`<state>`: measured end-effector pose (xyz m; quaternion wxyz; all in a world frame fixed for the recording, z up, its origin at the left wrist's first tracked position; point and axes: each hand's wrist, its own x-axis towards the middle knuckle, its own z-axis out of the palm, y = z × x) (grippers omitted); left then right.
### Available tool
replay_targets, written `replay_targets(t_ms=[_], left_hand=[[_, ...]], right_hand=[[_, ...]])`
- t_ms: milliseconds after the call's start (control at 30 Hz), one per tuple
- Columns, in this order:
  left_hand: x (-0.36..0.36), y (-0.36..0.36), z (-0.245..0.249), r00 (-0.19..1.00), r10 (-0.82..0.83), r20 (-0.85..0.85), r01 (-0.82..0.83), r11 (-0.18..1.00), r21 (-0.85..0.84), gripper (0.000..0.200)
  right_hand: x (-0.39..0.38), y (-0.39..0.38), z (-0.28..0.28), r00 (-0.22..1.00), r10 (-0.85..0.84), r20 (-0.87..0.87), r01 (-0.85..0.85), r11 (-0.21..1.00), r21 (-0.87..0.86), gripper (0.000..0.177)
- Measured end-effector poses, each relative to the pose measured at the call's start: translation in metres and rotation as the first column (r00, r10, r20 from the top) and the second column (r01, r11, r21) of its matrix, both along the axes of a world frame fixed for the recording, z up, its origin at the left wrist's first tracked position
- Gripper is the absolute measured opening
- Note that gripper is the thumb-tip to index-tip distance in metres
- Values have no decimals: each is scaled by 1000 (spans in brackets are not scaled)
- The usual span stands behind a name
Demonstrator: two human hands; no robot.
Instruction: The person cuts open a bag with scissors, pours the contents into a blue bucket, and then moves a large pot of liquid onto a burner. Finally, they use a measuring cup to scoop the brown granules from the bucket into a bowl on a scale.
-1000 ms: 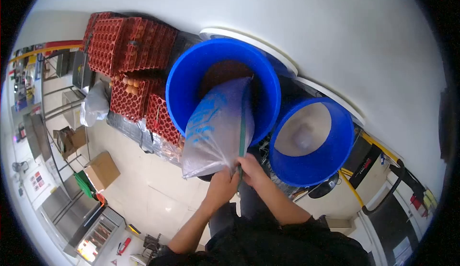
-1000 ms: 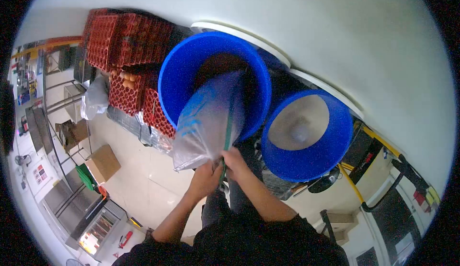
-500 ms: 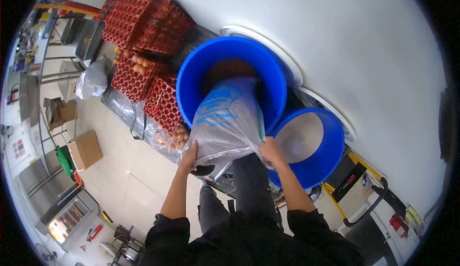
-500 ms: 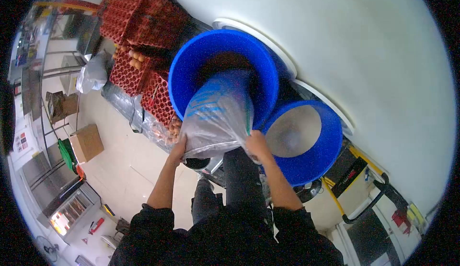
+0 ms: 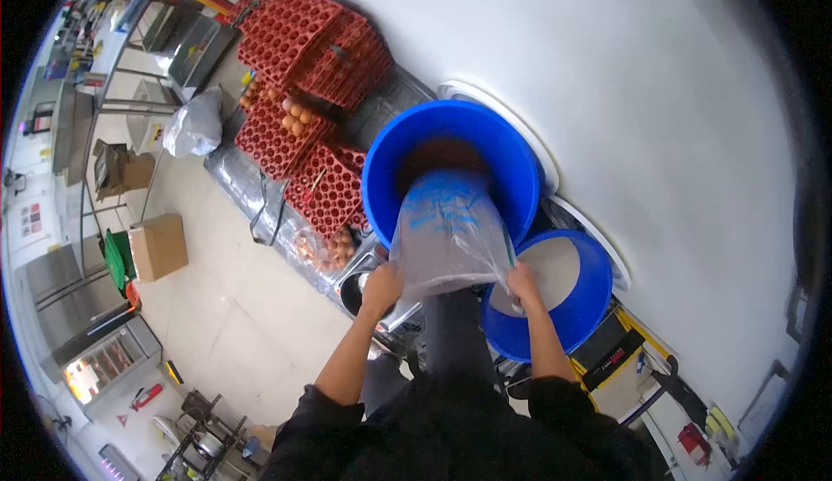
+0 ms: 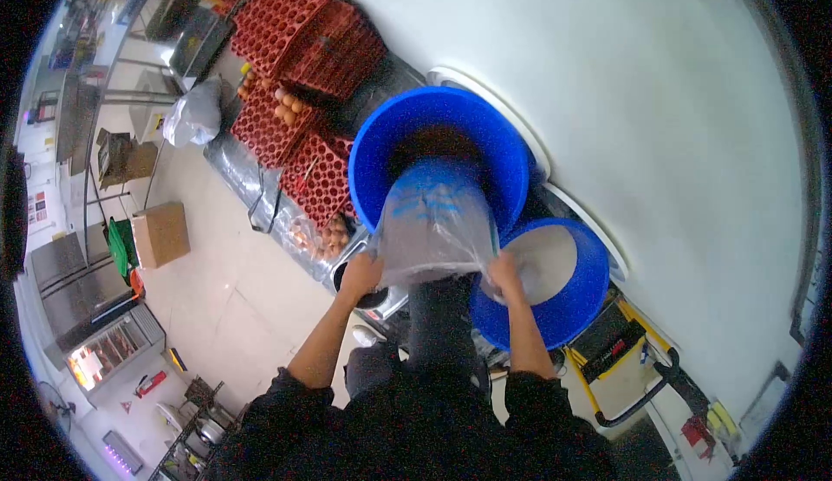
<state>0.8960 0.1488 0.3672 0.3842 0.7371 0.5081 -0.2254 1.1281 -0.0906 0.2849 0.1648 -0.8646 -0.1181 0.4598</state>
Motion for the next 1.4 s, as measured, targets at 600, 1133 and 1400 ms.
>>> replay_targets(t_ms=[600, 1133, 1400], left_hand=[[-59, -68, -55, 850, 501, 165, -492, 866, -96, 46], [-31, -48, 2, 931, 362, -58, -365, 929, -56, 27], [1, -40, 29, 957, 275, -92, -277, 961, -20, 25]], right_hand=[[-17, 20, -6, 992, -17, 126, 44, 976, -214, 73], [22, 46, 21, 504, 863, 15, -816, 482, -318, 44], [65, 57, 37, 216, 970, 107, -954, 234, -189, 29]])
